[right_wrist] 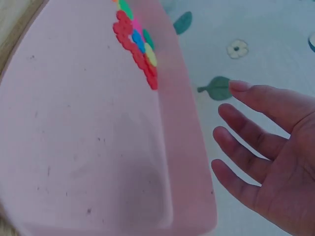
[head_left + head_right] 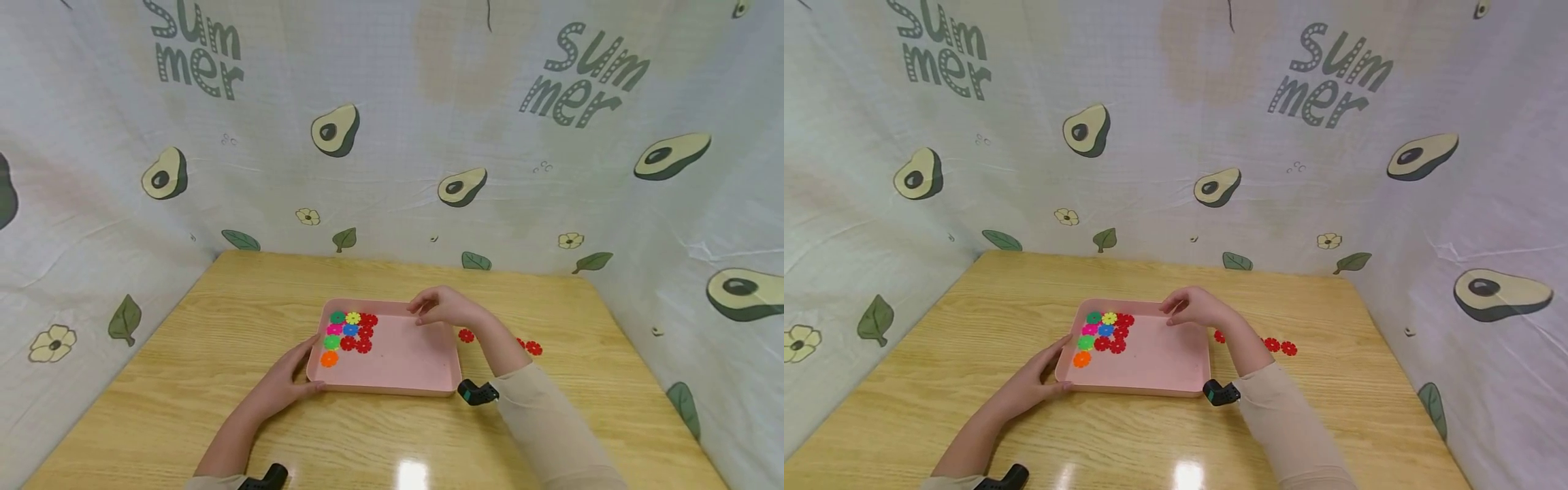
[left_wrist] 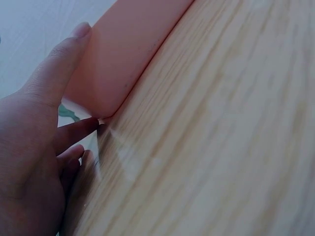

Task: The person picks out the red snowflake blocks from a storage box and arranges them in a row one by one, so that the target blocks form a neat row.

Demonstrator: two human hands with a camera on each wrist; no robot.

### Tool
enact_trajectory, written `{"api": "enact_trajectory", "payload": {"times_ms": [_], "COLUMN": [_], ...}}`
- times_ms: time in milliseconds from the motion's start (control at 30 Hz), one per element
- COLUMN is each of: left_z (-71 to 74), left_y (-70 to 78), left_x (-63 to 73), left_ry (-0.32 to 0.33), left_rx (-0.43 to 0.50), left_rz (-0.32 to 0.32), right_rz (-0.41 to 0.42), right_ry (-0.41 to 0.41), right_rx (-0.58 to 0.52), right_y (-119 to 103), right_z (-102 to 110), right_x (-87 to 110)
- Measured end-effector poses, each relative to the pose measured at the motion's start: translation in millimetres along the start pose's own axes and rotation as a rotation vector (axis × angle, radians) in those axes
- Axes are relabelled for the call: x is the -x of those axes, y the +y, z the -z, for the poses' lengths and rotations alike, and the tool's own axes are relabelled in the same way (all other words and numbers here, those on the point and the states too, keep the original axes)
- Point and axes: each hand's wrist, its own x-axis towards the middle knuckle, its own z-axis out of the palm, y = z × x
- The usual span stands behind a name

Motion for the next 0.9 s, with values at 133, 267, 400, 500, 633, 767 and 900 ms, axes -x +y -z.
{"api": "enact_trajectory", "payload": {"times_ms": [133,267,400,500,633,767,900], "left_z": [-0.1,-0.2,0.1,0.2,0.1,0.1,0.7], "left_y": [-1.5,-2.7,-2.6,-2.0,-1.3,-0.9,-1.1], "left_x": [0.6,1.4,1.1,-0.1,0.0,1.0,1.1], "left_ry": [0.001,0.004,0.010,0.012,0.011,0.010,0.013], "left_rx": [-0.010,-0.006,-0.001,-0.002,-0.005,-0.006,-0.009], "left_rz": [-0.009,-0.007,-0.014,-0.022,-0.017,-0.005,-0.009], "right_rz": [0.007,0.018,0.017,0.014,0.027,0.051,0.058], "right_ry": [-0.032,-0.082,-0.119,-0.137,-0.171,-0.208,-0.235], "right_rx": [0.032,0.061,0.099,0.135,0.181,0.208,0.241], "right_y": [-7,-12,-15,-16,-19,-23,-27], "right_z": [-10,-18,-26,-31,-38,-44,-49], "right_x": [-12.4,-25.6,-38.4,-46.0,-53.4,-60.4,-66.6]}}
